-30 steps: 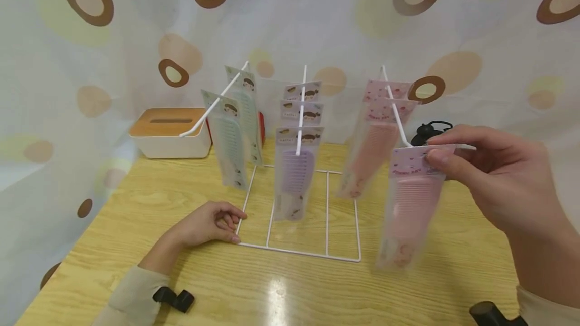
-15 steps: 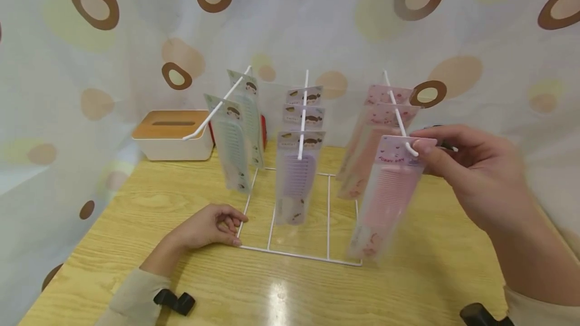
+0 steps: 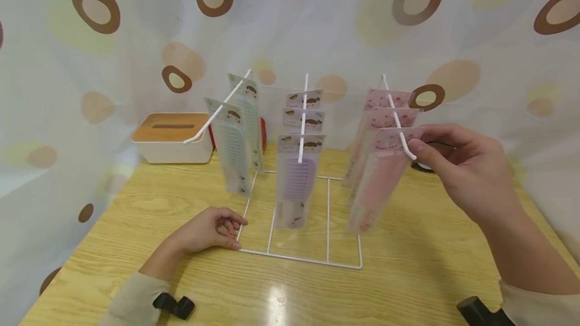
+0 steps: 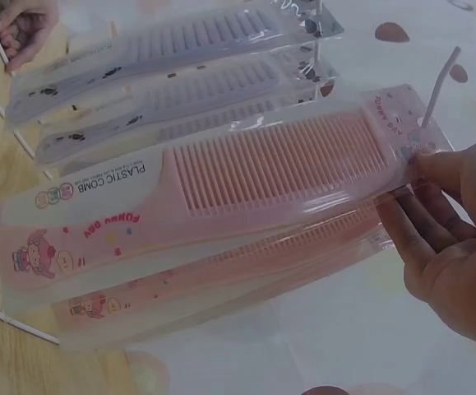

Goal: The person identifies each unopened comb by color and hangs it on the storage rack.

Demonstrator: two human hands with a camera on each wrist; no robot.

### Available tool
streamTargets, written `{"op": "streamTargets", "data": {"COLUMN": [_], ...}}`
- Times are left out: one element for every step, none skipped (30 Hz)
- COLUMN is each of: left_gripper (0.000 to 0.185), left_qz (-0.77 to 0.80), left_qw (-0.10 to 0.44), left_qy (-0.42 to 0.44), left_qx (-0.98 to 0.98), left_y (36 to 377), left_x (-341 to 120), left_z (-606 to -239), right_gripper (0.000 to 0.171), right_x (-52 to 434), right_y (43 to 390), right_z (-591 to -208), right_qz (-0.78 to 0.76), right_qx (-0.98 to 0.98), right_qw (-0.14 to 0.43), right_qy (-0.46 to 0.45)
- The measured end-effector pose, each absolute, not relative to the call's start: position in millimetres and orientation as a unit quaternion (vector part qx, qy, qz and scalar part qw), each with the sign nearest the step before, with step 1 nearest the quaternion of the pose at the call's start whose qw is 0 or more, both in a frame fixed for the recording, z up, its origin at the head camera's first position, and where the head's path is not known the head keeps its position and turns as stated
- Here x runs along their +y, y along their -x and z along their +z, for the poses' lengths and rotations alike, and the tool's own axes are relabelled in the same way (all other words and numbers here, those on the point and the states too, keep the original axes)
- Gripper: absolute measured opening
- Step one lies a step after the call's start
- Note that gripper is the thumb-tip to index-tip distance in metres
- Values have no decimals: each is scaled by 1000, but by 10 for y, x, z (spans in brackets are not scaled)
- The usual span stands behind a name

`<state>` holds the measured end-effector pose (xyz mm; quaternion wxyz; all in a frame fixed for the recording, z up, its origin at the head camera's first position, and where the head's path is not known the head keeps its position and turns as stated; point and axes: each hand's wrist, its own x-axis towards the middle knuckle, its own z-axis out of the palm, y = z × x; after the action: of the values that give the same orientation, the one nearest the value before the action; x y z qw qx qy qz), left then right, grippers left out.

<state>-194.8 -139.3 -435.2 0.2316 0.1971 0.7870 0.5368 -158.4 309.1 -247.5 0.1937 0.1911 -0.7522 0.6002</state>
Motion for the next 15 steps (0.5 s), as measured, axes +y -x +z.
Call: {"op": "streamTargets", "data": {"left_gripper": [51,51,51,51,50,50,50,50,50,50,50,50,50,50,50], "left_qz": [538,538,539,539,539,539,538,538,537,536,535,534,533,532,531], "left_qw": [233,234,235,236,236,236,235,234,233,233,232,231,231,231,231], "left_qy": [-198,-198,-198,-198,-198,-197,-198,-197,-197,-196,-195,-195,-195,-196,-197], "left_qx": [786,785,784,784,784,784,785,785,786,788,789,790,790,791,792], "left_y": [1956,1962,1968,1972,1976,1976,1977,1978,1978,1978,1980,1982,1985,1990,1997], "left_x": [-1387,-1379,-1374,-1370,-1365,-1365,-1365,-1367,-1370,-1373,-1378,-1382,-1385,-1387,-1386], "left_z": [-4355,-4360,-4362,-4362,-4361,-4359,-4358,-4353,-4349,-4344,-4341,-4335,-4331,-4327,-4324], "right_gripper": [18,18,19,20,20,21,21,21,21,21,21,21,21,22,23], "right_x": [3106,3119,3132,3143,3154,3162,3169,3175,3178,3181,3184,3185,3186,3189,3192], "right_y": [1591,1598,1605,1612,1616,1624,1630,1634,1638,1642,1647,1652,1655,1658,1660], "right_z": [-2481,-2485,-2491,-2496,-2502,-2508,-2514,-2520,-2526,-2532,-2538,-2544,-2549,-2553,-2556], "right_qz": [603,601,601,605,600,601,593,588,581,577,579,587,594,608,618], "right_qx": [-751,-753,-754,-751,-754,-753,-757,-760,-765,-766,-763,-755,-749,-736,-727], "right_qw": [191,192,191,190,192,192,196,199,204,208,209,209,210,208,206], "right_qy": [-188,-185,-185,-186,-186,-188,-190,-191,-191,-192,-197,-203,-206,-213,-220]}}
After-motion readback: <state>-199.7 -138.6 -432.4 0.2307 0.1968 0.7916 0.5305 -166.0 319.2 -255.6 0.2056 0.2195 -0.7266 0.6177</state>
